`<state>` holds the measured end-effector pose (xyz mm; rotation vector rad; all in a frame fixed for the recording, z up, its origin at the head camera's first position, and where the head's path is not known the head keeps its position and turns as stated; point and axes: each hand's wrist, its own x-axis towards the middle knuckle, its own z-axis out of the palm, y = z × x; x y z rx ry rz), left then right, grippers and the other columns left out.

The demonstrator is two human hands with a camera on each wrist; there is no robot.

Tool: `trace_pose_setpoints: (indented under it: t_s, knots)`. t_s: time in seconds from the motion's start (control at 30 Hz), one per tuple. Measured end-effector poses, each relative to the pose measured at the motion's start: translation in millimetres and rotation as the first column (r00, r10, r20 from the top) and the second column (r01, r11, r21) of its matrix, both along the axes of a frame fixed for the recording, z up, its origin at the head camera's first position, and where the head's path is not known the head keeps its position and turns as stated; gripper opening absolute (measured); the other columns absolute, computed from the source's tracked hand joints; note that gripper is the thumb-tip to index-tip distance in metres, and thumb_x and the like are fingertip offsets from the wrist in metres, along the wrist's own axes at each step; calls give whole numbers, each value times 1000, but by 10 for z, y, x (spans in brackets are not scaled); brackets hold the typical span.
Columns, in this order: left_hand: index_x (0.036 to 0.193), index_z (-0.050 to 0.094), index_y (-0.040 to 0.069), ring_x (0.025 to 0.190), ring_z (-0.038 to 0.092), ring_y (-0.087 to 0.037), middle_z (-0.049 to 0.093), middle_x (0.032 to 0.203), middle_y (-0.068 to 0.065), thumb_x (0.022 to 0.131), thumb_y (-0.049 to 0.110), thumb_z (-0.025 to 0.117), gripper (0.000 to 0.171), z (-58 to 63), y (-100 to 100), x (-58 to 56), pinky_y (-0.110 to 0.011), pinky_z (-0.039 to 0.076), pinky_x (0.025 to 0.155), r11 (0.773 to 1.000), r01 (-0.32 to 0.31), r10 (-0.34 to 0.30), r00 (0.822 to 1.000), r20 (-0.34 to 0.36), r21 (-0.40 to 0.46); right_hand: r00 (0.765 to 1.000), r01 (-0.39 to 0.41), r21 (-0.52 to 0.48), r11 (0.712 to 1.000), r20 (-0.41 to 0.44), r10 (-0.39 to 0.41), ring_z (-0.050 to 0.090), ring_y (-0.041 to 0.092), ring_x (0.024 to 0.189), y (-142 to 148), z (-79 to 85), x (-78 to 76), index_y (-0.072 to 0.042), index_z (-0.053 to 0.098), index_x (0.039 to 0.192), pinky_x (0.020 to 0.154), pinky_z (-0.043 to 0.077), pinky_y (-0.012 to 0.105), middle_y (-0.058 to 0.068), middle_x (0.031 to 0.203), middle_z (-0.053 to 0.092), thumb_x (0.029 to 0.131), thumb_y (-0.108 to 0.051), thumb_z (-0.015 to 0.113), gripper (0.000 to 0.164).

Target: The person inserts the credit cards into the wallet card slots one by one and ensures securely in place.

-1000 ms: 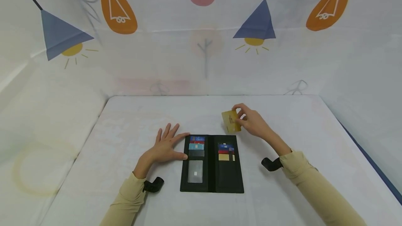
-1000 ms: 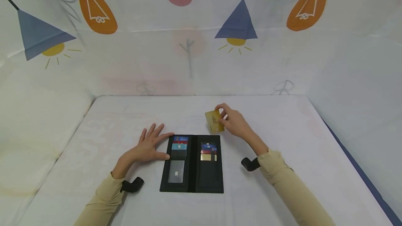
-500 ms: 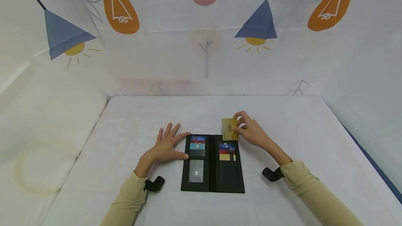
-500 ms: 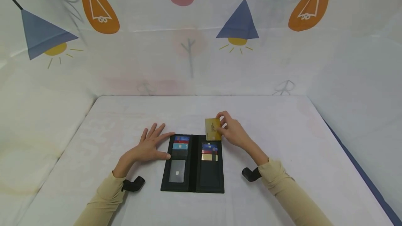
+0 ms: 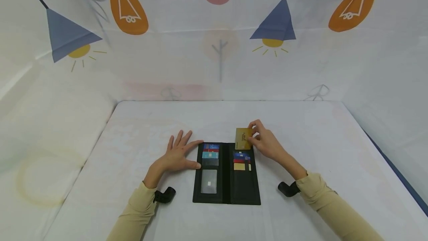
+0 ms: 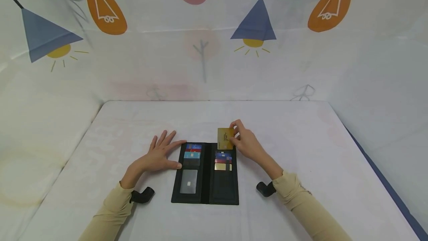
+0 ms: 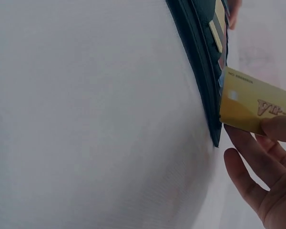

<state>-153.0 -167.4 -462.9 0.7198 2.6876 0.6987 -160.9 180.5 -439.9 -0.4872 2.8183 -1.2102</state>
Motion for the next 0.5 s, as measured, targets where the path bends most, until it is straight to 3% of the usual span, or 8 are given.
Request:
trace_pose_setpoints:
  t_s: [0.2,0.5]
  knots:
    - [150,43,26,150,-10,-43,7,166,-17,80,55,76,83,7,-5,-6,-64,-12,115,1000,0,0,1000,-1,1,997,-3,29,1000,-75,5,70,24,80,-20,2,79,-10,39,115,67,57,36,21,104,67,96,-5,62,30]
    - [150,43,26,150,-11,-42,6,166,-17,79,55,76,84,-7,-5,-13,-63,-13,115,1000,-3,3,1000,3,6,980,-56,120,991,-185,78,71,22,79,-45,3,147,-13,39,110,64,58,33,17,99,68,95,-2,63,31]
